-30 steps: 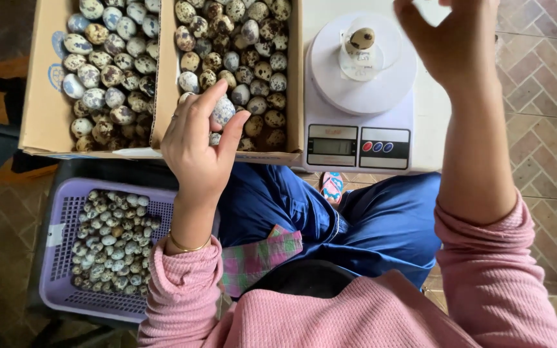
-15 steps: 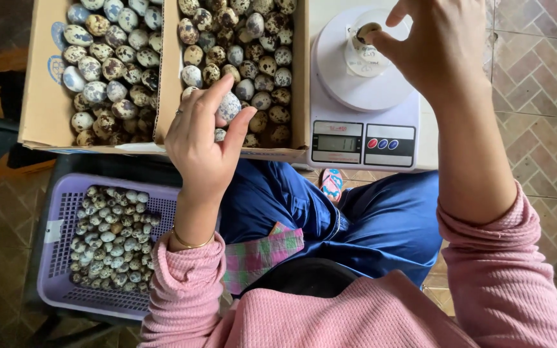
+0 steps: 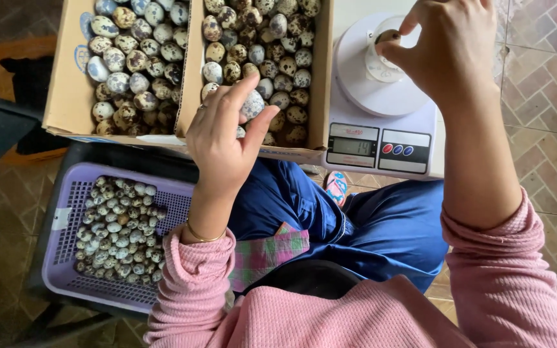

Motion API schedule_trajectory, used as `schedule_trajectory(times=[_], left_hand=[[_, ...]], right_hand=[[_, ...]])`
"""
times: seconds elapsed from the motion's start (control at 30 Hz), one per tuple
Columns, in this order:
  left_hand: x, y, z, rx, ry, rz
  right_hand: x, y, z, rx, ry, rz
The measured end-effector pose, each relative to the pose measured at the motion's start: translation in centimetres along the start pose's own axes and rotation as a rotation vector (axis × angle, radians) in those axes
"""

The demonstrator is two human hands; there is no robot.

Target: Sorting and weighing quail eggs individually using a digital scale and moving them between containers.

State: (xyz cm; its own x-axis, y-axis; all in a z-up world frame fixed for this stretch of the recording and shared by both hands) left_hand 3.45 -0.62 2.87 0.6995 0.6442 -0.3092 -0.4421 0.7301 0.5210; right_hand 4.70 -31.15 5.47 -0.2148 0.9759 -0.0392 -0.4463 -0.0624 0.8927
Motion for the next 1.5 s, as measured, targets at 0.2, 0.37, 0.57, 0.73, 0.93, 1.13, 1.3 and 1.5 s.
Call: schedule_trajectory(times=[0.2, 0.37, 0.57, 0.73, 0.93, 1.13, 1.3, 1.5], left_hand=[[0.3, -0.3, -0.2, -0.030, -0.029, 0.014], [-0.2, 0.3, 0.2, -0.027, -0.012, 0.039], [0.0, 0.0, 0.1, -0.034, -0.024, 0.025], [0.3, -0.4, -0.1, -0.031, -0.035, 0.019], [0.0, 0.0, 0.1, -0.050, -0.036, 0.015], [0.2, 0.1, 0.0, -0.047, -0.016, 0.005], [1.3, -1.3, -1.0, -0.033, 0.037, -0.018], [1.5, -1.2, -1.6, -0.025, 0.071, -0.072]], right_hand=[[-0.3, 0.2, 0.0, 0.006, 0.010, 0.027], [1.3, 2.3, 0.5, -0.047, -0.019, 0.247], [6.2, -0.1, 4.8, 0.009, 0.115, 0.411], [7.0, -5.3, 7.4, 0.058, 0.173, 0.138], [7.5, -6.2, 7.8, 0.080, 0.173, 0.072], [8.7, -3.0, 7.0, -0.075, 0.247, 0.221], [13.7, 3.2, 6.1, -0.042, 0.307, 0.706], [16.5, 4.2, 4.7, 0.066, 0.319, 0.915]])
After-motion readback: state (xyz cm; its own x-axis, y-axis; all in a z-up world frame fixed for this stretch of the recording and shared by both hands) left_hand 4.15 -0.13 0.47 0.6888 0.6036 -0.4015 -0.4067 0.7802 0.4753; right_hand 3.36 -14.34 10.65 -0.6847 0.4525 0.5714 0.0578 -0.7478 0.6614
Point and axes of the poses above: each hand's wrist, its own z-axis towards the middle knuckle, its own y-axis out of the back of the hand, x = y × z, the point moved 5 cm from there along z, towards the middle knuckle, and after that the axes turned 11 degrees about z, right-handed, at the moved point
